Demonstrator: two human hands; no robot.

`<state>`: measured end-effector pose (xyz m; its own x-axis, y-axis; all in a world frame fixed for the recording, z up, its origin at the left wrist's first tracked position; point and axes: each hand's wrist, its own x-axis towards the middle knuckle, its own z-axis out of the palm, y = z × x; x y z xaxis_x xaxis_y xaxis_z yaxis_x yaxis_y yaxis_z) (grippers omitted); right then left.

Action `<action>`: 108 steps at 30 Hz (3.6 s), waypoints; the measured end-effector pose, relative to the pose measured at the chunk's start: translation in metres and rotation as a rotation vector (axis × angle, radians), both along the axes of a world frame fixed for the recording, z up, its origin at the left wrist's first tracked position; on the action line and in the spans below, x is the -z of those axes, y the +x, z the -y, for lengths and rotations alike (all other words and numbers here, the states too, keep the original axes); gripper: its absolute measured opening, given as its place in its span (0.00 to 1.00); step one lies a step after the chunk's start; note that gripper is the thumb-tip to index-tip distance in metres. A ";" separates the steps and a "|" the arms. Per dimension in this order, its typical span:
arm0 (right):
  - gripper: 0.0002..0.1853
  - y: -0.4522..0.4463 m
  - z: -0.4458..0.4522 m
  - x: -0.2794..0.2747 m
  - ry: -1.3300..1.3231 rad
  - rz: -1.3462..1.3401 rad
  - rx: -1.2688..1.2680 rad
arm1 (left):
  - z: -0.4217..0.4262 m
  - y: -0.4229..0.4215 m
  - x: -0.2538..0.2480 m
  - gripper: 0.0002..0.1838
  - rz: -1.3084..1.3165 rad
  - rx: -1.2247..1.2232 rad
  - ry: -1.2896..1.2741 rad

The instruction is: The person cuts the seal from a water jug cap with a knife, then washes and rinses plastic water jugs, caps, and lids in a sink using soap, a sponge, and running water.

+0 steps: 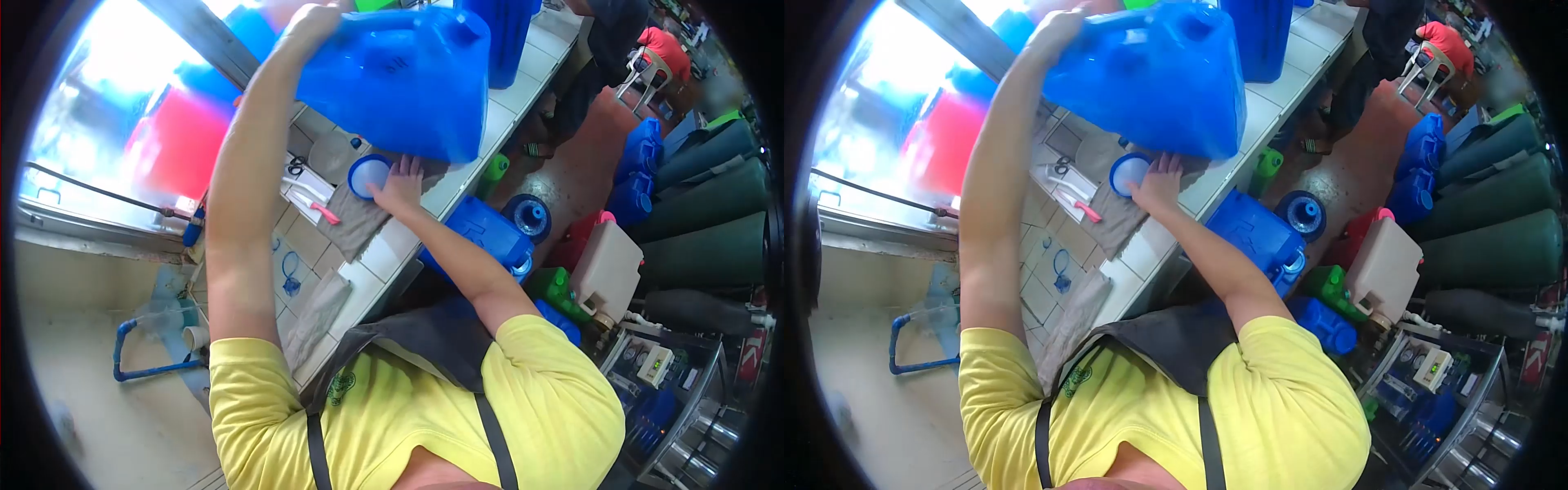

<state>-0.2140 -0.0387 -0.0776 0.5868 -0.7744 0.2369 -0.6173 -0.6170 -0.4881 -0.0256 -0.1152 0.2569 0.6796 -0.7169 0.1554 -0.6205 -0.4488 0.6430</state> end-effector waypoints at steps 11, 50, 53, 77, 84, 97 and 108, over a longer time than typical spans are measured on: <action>0.23 -0.001 -0.006 -0.040 0.475 0.505 -0.220 | -0.007 -0.057 -0.011 0.20 0.861 0.306 0.041; 0.19 -0.160 -0.073 -0.051 -0.357 0.299 -0.230 | -0.195 -0.091 0.273 0.24 0.309 0.467 -0.162; 0.19 -0.248 -0.106 0.027 -0.155 0.174 -0.033 | -0.174 -0.126 0.280 0.29 0.345 0.544 -0.061; 0.55 -0.621 0.062 0.252 0.664 -0.751 0.985 | -0.129 -0.207 0.314 0.36 0.523 0.387 0.233; 0.59 -0.619 0.079 0.250 0.745 -0.747 0.959 | -0.130 -0.205 0.314 0.33 0.530 0.421 0.215; 0.18 -0.557 0.013 0.308 0.834 -0.627 0.381 | -0.130 -0.206 0.315 0.32 0.538 0.413 0.186; 0.25 -0.574 -0.074 0.204 0.794 -0.815 0.124 | -0.131 -0.198 0.326 0.35 0.553 0.379 0.114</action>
